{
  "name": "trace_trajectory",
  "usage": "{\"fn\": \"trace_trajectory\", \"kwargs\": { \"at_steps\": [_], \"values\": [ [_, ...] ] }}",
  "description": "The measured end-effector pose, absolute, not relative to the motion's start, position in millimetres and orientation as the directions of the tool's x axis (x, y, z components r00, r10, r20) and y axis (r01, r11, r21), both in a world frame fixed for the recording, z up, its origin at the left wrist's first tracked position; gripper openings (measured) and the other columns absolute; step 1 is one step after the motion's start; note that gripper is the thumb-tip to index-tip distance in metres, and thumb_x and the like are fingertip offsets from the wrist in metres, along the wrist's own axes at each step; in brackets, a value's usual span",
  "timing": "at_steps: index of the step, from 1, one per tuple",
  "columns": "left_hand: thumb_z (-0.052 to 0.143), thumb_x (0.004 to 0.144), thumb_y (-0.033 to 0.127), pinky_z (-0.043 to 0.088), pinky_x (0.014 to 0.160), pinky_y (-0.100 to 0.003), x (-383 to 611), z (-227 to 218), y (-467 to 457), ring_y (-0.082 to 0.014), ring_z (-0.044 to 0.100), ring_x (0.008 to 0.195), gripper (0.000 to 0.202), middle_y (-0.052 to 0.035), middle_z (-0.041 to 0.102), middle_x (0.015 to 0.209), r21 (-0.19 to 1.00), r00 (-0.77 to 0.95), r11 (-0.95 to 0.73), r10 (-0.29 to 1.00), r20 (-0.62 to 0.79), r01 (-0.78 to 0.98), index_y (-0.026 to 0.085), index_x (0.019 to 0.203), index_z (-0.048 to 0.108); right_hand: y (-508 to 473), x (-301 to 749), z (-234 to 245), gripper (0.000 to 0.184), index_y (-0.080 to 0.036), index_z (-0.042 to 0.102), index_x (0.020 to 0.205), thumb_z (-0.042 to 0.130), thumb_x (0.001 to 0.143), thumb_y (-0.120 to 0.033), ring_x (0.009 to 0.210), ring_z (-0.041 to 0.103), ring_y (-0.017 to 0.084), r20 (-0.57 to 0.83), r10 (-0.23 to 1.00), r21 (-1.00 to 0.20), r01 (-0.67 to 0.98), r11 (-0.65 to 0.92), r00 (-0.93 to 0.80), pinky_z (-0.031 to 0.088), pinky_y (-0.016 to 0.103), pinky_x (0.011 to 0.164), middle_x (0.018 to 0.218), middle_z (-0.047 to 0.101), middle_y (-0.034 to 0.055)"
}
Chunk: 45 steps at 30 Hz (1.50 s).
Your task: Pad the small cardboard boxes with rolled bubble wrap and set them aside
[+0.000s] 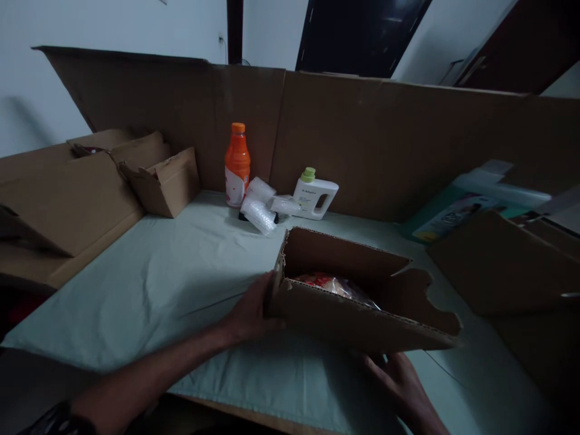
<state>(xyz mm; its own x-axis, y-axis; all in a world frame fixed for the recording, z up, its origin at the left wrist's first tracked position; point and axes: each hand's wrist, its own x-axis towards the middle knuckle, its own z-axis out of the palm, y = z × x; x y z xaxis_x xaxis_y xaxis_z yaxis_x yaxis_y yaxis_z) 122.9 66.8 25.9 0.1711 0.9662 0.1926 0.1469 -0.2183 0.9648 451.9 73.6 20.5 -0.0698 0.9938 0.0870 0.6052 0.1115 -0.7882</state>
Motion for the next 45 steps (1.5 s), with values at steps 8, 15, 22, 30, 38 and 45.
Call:
{"fn": "trace_trajectory", "kwargs": {
  "at_steps": [8,15,22,30,38,45],
  "values": [
    [0.077,0.075,0.032,0.039,0.113,-0.053,139,18,136,-0.0381,0.046,0.137,0.083,-0.0154,0.053,0.146,0.946,0.189,-0.320,0.933,0.305,0.051,0.018,0.148,0.041,127,443,24,0.047,-0.018,0.069,0.079,0.068,0.065,-0.063,0.070,0.069,0.029,0.085,0.996,-0.685,0.726,0.060,-0.002,0.053,0.033,0.057,0.078,0.075,0.0106],
    [0.063,0.073,0.011,0.033,0.118,-0.051,135,4,182,-0.0324,0.045,0.138,0.085,-0.0128,0.051,0.149,0.925,-0.052,-0.292,0.948,0.313,0.243,0.021,0.152,0.035,190,406,21,0.052,-0.019,0.060,0.092,0.065,0.067,-0.064,0.080,0.068,0.028,0.154,0.987,-0.724,0.684,0.091,0.032,0.052,0.034,0.065,0.089,0.073,0.0113],
    [0.049,0.071,0.004,0.046,0.109,-0.043,118,-4,186,-0.0272,0.057,0.125,0.076,-0.0118,0.062,0.137,0.809,-0.007,-0.326,0.926,0.377,0.489,0.018,0.146,0.047,189,407,5,0.051,-0.021,0.058,0.094,0.065,0.070,-0.065,0.078,0.067,0.027,0.134,0.988,-0.697,0.716,0.040,0.075,0.049,0.032,0.061,0.085,0.073,0.0080],
    [0.047,0.082,0.006,0.036,0.113,-0.046,74,55,252,-0.0283,0.052,0.126,0.037,-0.0130,0.063,0.129,0.632,-0.016,-0.299,0.897,0.442,0.715,0.016,0.109,0.072,186,411,5,0.048,-0.021,0.057,0.095,0.061,0.078,-0.066,0.076,0.066,0.028,0.110,0.993,-0.647,0.761,0.045,0.035,0.049,0.033,0.061,0.085,0.071,0.0091],
    [0.059,0.081,0.006,0.039,0.103,-0.041,90,91,346,-0.0290,0.052,0.118,0.019,-0.0123,0.066,0.111,0.521,0.064,-0.298,0.905,0.420,0.800,0.013,0.093,0.072,187,413,2,0.048,-0.021,0.057,0.089,0.061,0.075,-0.066,0.073,0.065,0.027,0.133,0.990,-0.669,0.741,0.055,0.046,0.048,0.032,0.059,0.081,0.071,0.0087],
    [0.050,0.087,0.007,0.044,0.091,-0.034,88,125,361,-0.0204,0.058,0.095,0.020,-0.0082,0.066,0.089,0.626,-0.180,-0.210,0.847,0.500,0.751,0.013,0.078,0.067,187,408,5,0.048,-0.019,0.059,0.094,0.062,0.076,-0.063,0.078,0.065,0.028,0.143,0.989,-0.712,0.698,0.075,0.039,0.050,0.034,0.064,0.086,0.071,0.0104]
  ]
}}
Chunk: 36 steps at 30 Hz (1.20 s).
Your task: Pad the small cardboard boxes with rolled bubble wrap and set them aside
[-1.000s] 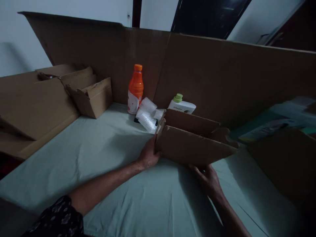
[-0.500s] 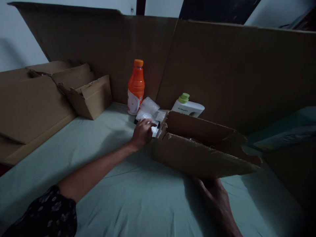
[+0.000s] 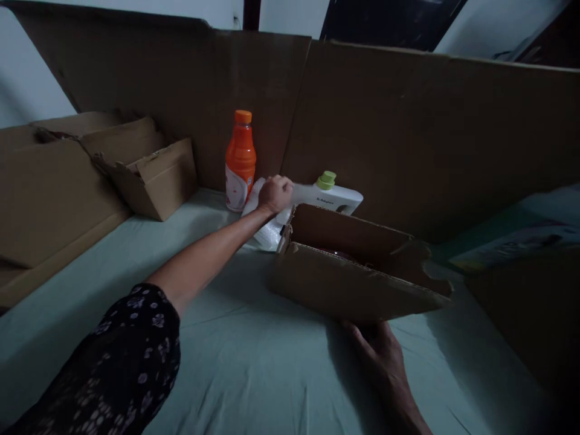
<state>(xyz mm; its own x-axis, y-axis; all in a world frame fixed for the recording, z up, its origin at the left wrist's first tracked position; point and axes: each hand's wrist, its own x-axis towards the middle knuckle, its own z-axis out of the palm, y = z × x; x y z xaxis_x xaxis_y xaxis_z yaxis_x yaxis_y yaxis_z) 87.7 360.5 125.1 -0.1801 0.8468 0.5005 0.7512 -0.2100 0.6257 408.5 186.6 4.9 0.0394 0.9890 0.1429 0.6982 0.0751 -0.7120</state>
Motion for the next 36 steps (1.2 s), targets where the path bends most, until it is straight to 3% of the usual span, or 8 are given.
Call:
{"fn": "trace_trajectory", "kwargs": {
  "at_steps": [3,5,9,17,22,25,30,36],
  "values": [
    [0.047,0.091,0.015,0.046,0.079,-0.028,60,150,328,-0.0154,0.057,0.081,0.019,-0.0023,0.061,0.079,0.705,-0.328,-0.234,0.759,0.563,0.670,0.014,0.083,0.064,185,405,9,0.046,-0.019,0.059,0.095,0.063,0.075,-0.061,0.076,0.065,0.027,0.168,0.986,-0.730,0.674,0.113,0.017,0.049,0.033,0.063,0.084,0.071,0.0094],
    [0.056,0.085,0.021,0.047,0.069,-0.025,38,163,290,-0.0132,0.053,0.070,0.011,0.0018,0.054,0.070,0.827,-0.488,-0.355,0.679,0.548,0.435,0.017,0.076,0.060,185,404,11,0.045,-0.019,0.058,0.097,0.062,0.077,-0.060,0.077,0.064,0.027,0.175,0.985,-0.738,0.661,0.135,-0.005,0.049,0.033,0.063,0.086,0.071,0.0093],
    [0.063,0.079,0.028,0.051,0.056,-0.025,7,171,195,-0.0132,0.052,0.063,0.011,0.0016,0.053,0.071,0.917,-0.557,-0.399,0.763,0.329,-0.005,0.020,0.077,0.057,186,405,10,0.042,-0.020,0.056,0.096,0.060,0.079,-0.059,0.074,0.063,0.026,0.189,0.982,-0.734,0.661,0.157,-0.023,0.048,0.034,0.063,0.083,0.069,0.0090],
    [0.080,0.061,0.024,0.060,0.057,-0.027,14,98,34,-0.0138,0.060,0.068,0.025,0.0028,0.062,0.075,0.921,-0.690,-0.202,0.718,-0.093,-0.334,0.017,0.075,0.060,188,401,11,0.048,-0.020,0.057,0.102,0.058,0.076,-0.060,0.071,0.064,0.026,0.206,0.978,-0.705,0.689,0.166,-0.025,0.047,0.035,0.063,0.083,0.070,0.0096],
    [0.078,0.056,0.014,0.061,0.062,-0.033,32,55,-24,-0.0208,0.069,0.078,0.024,0.0006,0.069,0.081,0.771,-0.578,-0.027,0.678,-0.454,-0.637,0.017,0.069,0.059,190,401,9,0.055,-0.019,0.059,0.105,0.058,0.075,-0.064,0.074,0.065,0.026,0.227,0.974,-0.665,0.726,0.172,-0.023,0.047,0.033,0.062,0.086,0.071,0.0096],
    [0.077,0.059,0.016,0.060,0.066,-0.037,41,53,-44,-0.0309,0.073,0.093,0.020,-0.0037,0.072,0.092,0.703,-0.481,0.065,0.684,-0.548,-0.708,0.017,0.071,0.060,199,402,13,0.051,-0.019,0.060,0.103,0.057,0.075,-0.062,0.066,0.062,0.023,0.217,0.974,-0.591,0.784,0.190,-0.072,0.044,0.031,0.058,0.084,0.071,0.0082],
    [0.076,0.061,0.023,0.058,0.073,-0.041,51,47,-64,-0.0352,0.072,0.100,0.020,-0.0106,0.075,0.099,0.666,-0.351,0.194,0.726,-0.591,-0.720,0.016,0.077,0.067,222,390,28,0.040,-0.020,0.063,0.102,0.061,0.077,-0.052,0.061,0.060,0.022,0.115,0.984,-0.356,0.919,0.171,-0.139,0.039,0.029,0.057,0.071,0.069,0.0052],
    [0.075,0.070,0.031,0.056,0.074,-0.040,54,39,-82,-0.0343,0.069,0.104,0.031,-0.0143,0.075,0.109,0.700,-0.146,0.246,0.881,-0.449,-0.671,0.016,0.098,0.077,229,365,34,0.038,-0.016,0.067,0.108,0.058,0.083,-0.044,0.074,0.067,0.029,0.061,0.987,-0.298,0.941,0.161,-0.150,0.040,0.032,0.060,0.084,0.074,0.0135]
  ]
}}
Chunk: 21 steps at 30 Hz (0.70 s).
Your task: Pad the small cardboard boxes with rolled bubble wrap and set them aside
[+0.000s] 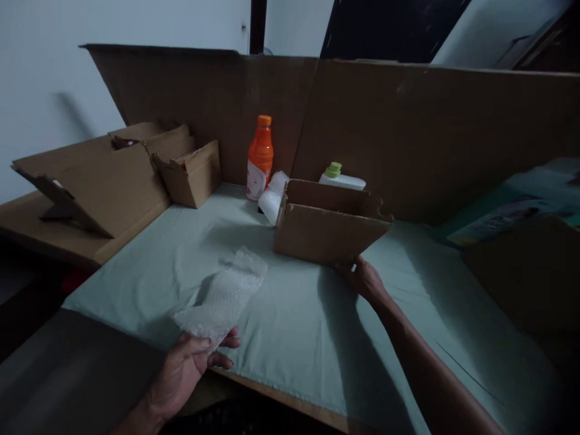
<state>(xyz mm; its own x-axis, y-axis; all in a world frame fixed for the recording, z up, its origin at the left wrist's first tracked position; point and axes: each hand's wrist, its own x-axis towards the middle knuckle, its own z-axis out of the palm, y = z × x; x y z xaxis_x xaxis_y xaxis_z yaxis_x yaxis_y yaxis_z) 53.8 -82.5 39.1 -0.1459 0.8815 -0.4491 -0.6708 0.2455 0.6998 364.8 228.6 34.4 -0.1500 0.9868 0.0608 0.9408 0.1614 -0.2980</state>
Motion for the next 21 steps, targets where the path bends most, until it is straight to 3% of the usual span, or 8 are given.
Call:
{"fn": "trace_trajectory", "kwargs": {
  "at_steps": [4,8,12,15,18,21],
  "values": [
    [0.072,0.075,0.033,0.055,0.073,-0.040,56,44,-93,-0.0334,0.068,0.101,0.031,-0.0146,0.075,0.109,0.738,-0.082,0.225,0.931,-0.355,-0.636,0.016,0.100,0.079,195,369,36,0.039,-0.016,0.072,0.105,0.053,0.087,-0.045,0.089,0.069,0.034,0.085,0.985,-0.271,0.947,0.170,-0.153,0.046,0.038,0.071,0.100,0.076,0.0171],
    [0.073,0.075,0.035,0.056,0.074,-0.040,61,46,-95,-0.0332,0.069,0.098,0.032,-0.0148,0.076,0.105,0.793,0.027,0.256,0.957,-0.289,-0.552,0.016,0.099,0.080,146,356,42,0.042,-0.018,0.073,0.110,0.051,0.090,-0.047,0.091,0.071,0.028,0.131,0.942,-0.447,0.829,0.335,-0.310,0.051,0.038,0.078,0.108,0.076,0.0122],
    [0.076,0.073,0.041,0.055,0.082,-0.041,66,42,-97,-0.0343,0.070,0.102,0.039,-0.0141,0.076,0.107,0.834,0.164,0.332,0.943,-0.288,-0.441,0.017,0.103,0.080,121,286,42,0.052,-0.015,0.066,0.126,0.063,0.086,-0.047,0.094,0.072,0.026,0.124,0.836,-0.563,0.656,0.502,-0.534,0.053,0.036,0.082,0.115,0.074,0.0136],
    [0.078,0.072,0.045,0.052,0.093,-0.044,71,39,-103,-0.0348,0.068,0.110,0.045,-0.0133,0.076,0.113,0.853,0.233,0.384,0.919,-0.317,-0.353,0.019,0.109,0.078,123,231,36,0.056,-0.014,0.062,0.132,0.071,0.081,-0.036,0.092,0.072,0.025,0.105,0.815,-0.588,0.625,0.513,-0.570,0.054,0.033,0.080,0.111,0.076,0.0118],
    [0.078,0.074,0.050,0.050,0.097,-0.045,80,34,-111,-0.0342,0.068,0.112,0.051,-0.0137,0.075,0.114,0.871,0.311,0.412,0.893,-0.326,-0.269,0.018,0.113,0.076,130,213,29,0.041,-0.019,0.068,0.123,0.064,0.082,-0.019,0.090,0.073,0.022,0.122,0.834,-0.589,0.637,0.497,-0.538,0.054,0.030,0.079,0.099,0.078,0.0060],
    [0.076,0.077,0.051,0.049,0.098,-0.042,96,27,-110,-0.0301,0.068,0.108,0.048,-0.0117,0.076,0.111,0.845,0.370,0.501,0.833,-0.412,-0.187,0.018,0.111,0.077,140,230,27,0.034,-0.021,0.070,0.117,0.057,0.086,-0.017,0.093,0.073,0.024,0.155,0.859,-0.574,0.663,0.481,-0.488,0.054,0.034,0.083,0.100,0.078,0.0065]
  ]
}}
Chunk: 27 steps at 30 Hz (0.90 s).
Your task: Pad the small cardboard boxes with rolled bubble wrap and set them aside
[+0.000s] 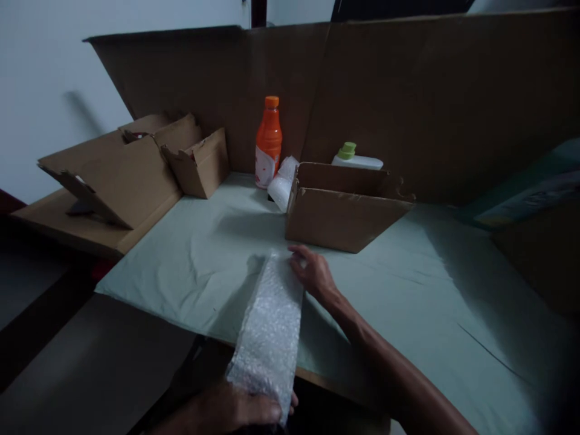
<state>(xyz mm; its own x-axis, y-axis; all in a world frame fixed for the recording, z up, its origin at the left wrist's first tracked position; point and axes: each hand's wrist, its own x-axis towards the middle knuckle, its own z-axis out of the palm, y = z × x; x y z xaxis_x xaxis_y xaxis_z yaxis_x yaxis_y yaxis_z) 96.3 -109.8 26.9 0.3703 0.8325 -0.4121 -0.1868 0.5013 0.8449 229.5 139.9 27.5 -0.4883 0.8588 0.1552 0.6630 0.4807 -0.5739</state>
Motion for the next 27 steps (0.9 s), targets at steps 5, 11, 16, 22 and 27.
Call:
{"fn": "trace_trajectory", "kwargs": {
  "at_steps": [5,11,16,22,27],
  "values": [
    [0.074,0.071,0.046,0.051,0.072,-0.033,130,18,-95,-0.0239,0.068,0.084,0.040,-0.0141,0.076,0.092,0.712,0.365,0.613,0.785,-0.500,-0.344,0.010,0.087,0.079,153,278,33,0.034,-0.016,0.069,0.115,0.065,0.082,-0.021,0.105,0.070,0.033,0.173,0.898,-0.520,0.737,0.432,-0.405,0.052,0.048,0.094,0.109,0.075,0.0139],
    [0.071,0.074,0.050,0.052,0.065,-0.028,139,18,-92,-0.0202,0.070,0.077,0.043,-0.0170,0.075,0.091,0.600,0.487,0.710,0.697,-0.526,-0.368,0.009,0.082,0.078,81,347,47,0.049,-0.023,0.056,0.136,0.059,0.087,-0.018,0.121,0.062,0.027,0.256,0.688,-0.450,0.546,0.706,-0.679,0.051,0.048,0.100,0.133,0.065,0.0120],
    [0.068,0.076,0.055,0.052,0.057,-0.024,135,22,-87,-0.0185,0.071,0.071,0.046,-0.0156,0.075,0.090,0.588,0.531,0.722,0.680,-0.505,-0.366,0.010,0.082,0.076,0,350,51,0.054,-0.023,0.051,0.141,0.059,0.087,-0.015,0.124,0.058,0.028,0.193,0.509,-0.396,0.408,0.823,-0.839,0.052,0.046,0.094,0.136,0.063,0.0124],
    [0.061,0.088,0.045,0.058,0.070,-0.032,115,52,-80,-0.0215,0.072,0.079,0.034,-0.0125,0.076,0.088,0.945,0.405,0.326,0.869,-0.286,-0.033,0.013,0.089,0.073,-2,316,17,0.020,-0.018,0.066,0.109,0.051,0.096,-0.016,0.071,0.066,0.019,0.351,0.751,-0.523,0.548,0.652,-0.559,0.052,0.032,0.066,0.081,0.073,0.0048],
    [0.059,0.088,0.013,0.052,0.103,-0.047,104,40,-67,-0.0280,0.059,0.123,0.023,-0.0134,0.068,0.125,0.670,0.245,-0.405,0.913,0.325,0.622,0.016,0.109,0.070,4,315,-5,0.026,-0.017,0.062,0.120,0.055,0.096,-0.024,0.070,0.067,0.020,0.393,0.817,-0.539,0.614,0.577,-0.422,0.053,0.031,0.064,0.082,0.073,0.0046]
  ]
}}
